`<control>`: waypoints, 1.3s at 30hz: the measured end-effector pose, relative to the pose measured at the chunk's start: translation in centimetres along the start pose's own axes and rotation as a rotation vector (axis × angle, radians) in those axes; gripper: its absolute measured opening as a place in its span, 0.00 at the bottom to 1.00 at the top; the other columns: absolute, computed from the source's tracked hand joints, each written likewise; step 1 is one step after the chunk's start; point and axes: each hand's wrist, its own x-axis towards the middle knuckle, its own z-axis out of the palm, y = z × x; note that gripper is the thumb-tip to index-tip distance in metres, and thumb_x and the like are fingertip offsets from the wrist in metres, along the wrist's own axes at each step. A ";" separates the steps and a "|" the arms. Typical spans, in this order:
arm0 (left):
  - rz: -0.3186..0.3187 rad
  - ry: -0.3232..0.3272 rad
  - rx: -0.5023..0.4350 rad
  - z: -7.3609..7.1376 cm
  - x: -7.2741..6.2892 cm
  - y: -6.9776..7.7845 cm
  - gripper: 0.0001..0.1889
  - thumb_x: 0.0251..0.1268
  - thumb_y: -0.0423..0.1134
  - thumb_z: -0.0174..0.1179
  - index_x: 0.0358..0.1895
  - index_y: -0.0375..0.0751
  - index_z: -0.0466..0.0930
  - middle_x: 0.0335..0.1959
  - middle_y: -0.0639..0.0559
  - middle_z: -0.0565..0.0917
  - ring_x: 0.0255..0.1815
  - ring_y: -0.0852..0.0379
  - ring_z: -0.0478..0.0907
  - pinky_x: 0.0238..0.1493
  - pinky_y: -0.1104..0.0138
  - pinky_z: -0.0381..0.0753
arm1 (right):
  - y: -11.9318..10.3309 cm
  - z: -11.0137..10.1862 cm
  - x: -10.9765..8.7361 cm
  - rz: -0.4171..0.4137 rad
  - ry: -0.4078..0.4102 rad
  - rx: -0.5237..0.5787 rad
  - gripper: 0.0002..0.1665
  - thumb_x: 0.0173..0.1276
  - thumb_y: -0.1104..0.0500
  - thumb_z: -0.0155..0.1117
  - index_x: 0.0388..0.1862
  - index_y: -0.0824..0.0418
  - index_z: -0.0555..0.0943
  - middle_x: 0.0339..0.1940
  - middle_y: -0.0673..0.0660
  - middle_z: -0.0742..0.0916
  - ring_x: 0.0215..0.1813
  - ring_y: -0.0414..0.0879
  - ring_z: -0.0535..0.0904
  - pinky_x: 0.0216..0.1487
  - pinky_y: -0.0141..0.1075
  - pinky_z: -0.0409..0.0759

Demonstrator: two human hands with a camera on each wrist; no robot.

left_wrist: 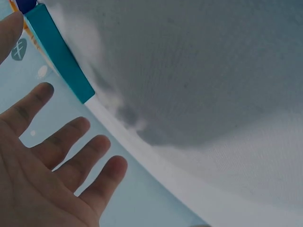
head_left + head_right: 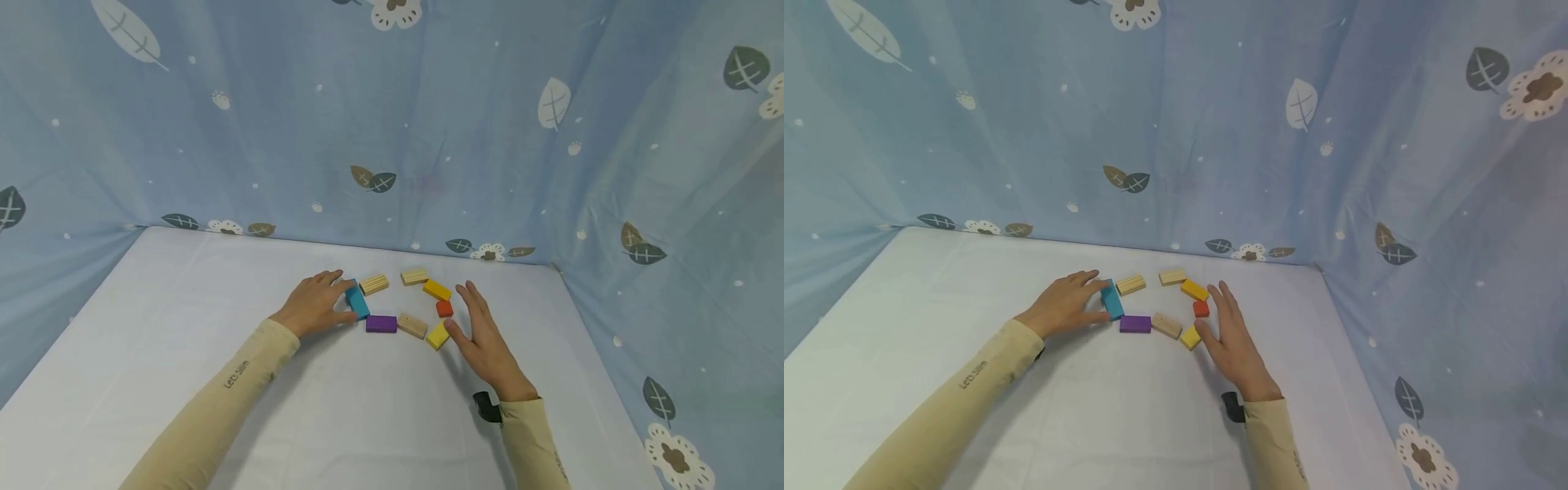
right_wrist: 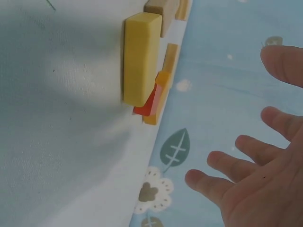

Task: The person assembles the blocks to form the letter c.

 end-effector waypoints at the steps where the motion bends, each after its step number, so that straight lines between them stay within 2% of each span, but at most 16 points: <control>1: 0.000 -0.003 -0.001 0.1 0.0 0.1 0.39 0.63 0.60 0.68 0.73 0.45 0.72 0.75 0.33 0.65 0.74 0.33 0.62 0.71 0.40 0.62 | -0.1 0.0 0.1 -0.007 0.000 0.003 0.42 0.78 0.46 0.59 0.84 0.49 0.52 0.85 0.55 0.51 0.82 0.57 0.51 0.74 0.64 0.57; 6: 0.001 -0.012 0.008 0.4 0.2 0.4 0.39 0.61 0.61 0.69 0.72 0.48 0.73 0.75 0.34 0.66 0.74 0.33 0.63 0.70 0.39 0.63 | -0.6 0.0 0.5 -0.057 -0.007 -0.006 0.43 0.77 0.45 0.60 0.83 0.50 0.54 0.84 0.56 0.54 0.81 0.56 0.54 0.74 0.62 0.59; 12: 0.002 0.014 0.016 0.7 0.6 0.7 0.38 0.58 0.62 0.71 0.70 0.48 0.75 0.72 0.36 0.70 0.72 0.35 0.66 0.68 0.39 0.66 | -1.4 0.2 1.2 -0.116 -0.024 -0.017 0.42 0.76 0.49 0.63 0.82 0.52 0.57 0.84 0.54 0.57 0.81 0.53 0.56 0.75 0.59 0.60; 22: -0.005 0.019 0.041 0.9 0.9 1.2 0.36 0.55 0.62 0.72 0.64 0.50 0.78 0.69 0.38 0.73 0.70 0.36 0.69 0.66 0.42 0.68 | -2.5 1.1 1.5 -0.144 -0.052 0.005 0.41 0.76 0.51 0.64 0.82 0.53 0.58 0.83 0.50 0.57 0.81 0.52 0.56 0.75 0.58 0.61; 26: 0.043 0.000 0.006 1.0 0.8 0.6 0.35 0.54 0.59 0.74 0.64 0.49 0.78 0.68 0.40 0.75 0.67 0.38 0.72 0.65 0.43 0.70 | -2.7 1.5 1.5 -0.163 -0.053 0.012 0.40 0.76 0.50 0.64 0.81 0.55 0.59 0.83 0.52 0.57 0.81 0.52 0.55 0.75 0.58 0.61; 30: 0.142 -0.030 -0.026 0.9 0.5 -0.2 0.35 0.52 0.58 0.75 0.64 0.49 0.79 0.68 0.42 0.75 0.65 0.41 0.74 0.64 0.46 0.73 | -2.9 1.7 1.6 -0.179 -0.046 0.019 0.40 0.76 0.51 0.64 0.81 0.55 0.59 0.83 0.53 0.58 0.82 0.51 0.54 0.75 0.56 0.60; 33: 0.209 -0.025 -0.020 0.7 0.1 -0.7 0.35 0.52 0.59 0.76 0.63 0.49 0.80 0.68 0.42 0.75 0.65 0.41 0.74 0.65 0.46 0.72 | -3.0 1.9 1.6 -0.191 -0.044 0.033 0.41 0.76 0.53 0.64 0.81 0.56 0.59 0.83 0.52 0.58 0.81 0.50 0.54 0.75 0.55 0.62; 37: 0.229 -0.011 -0.009 0.4 -0.5 -1.3 0.35 0.51 0.59 0.76 0.62 0.49 0.81 0.68 0.43 0.76 0.66 0.42 0.73 0.67 0.46 0.71 | -3.2 2.3 1.8 -0.203 -0.055 0.032 0.41 0.76 0.52 0.63 0.82 0.55 0.58 0.83 0.51 0.57 0.81 0.50 0.54 0.75 0.56 0.62; 39: 0.224 -0.009 0.004 0.1 -0.9 -1.6 0.35 0.51 0.60 0.76 0.62 0.50 0.81 0.68 0.44 0.76 0.67 0.43 0.73 0.67 0.47 0.71 | -3.3 2.5 1.9 -0.213 -0.057 0.023 0.41 0.77 0.52 0.63 0.82 0.56 0.58 0.83 0.53 0.57 0.82 0.52 0.53 0.75 0.58 0.60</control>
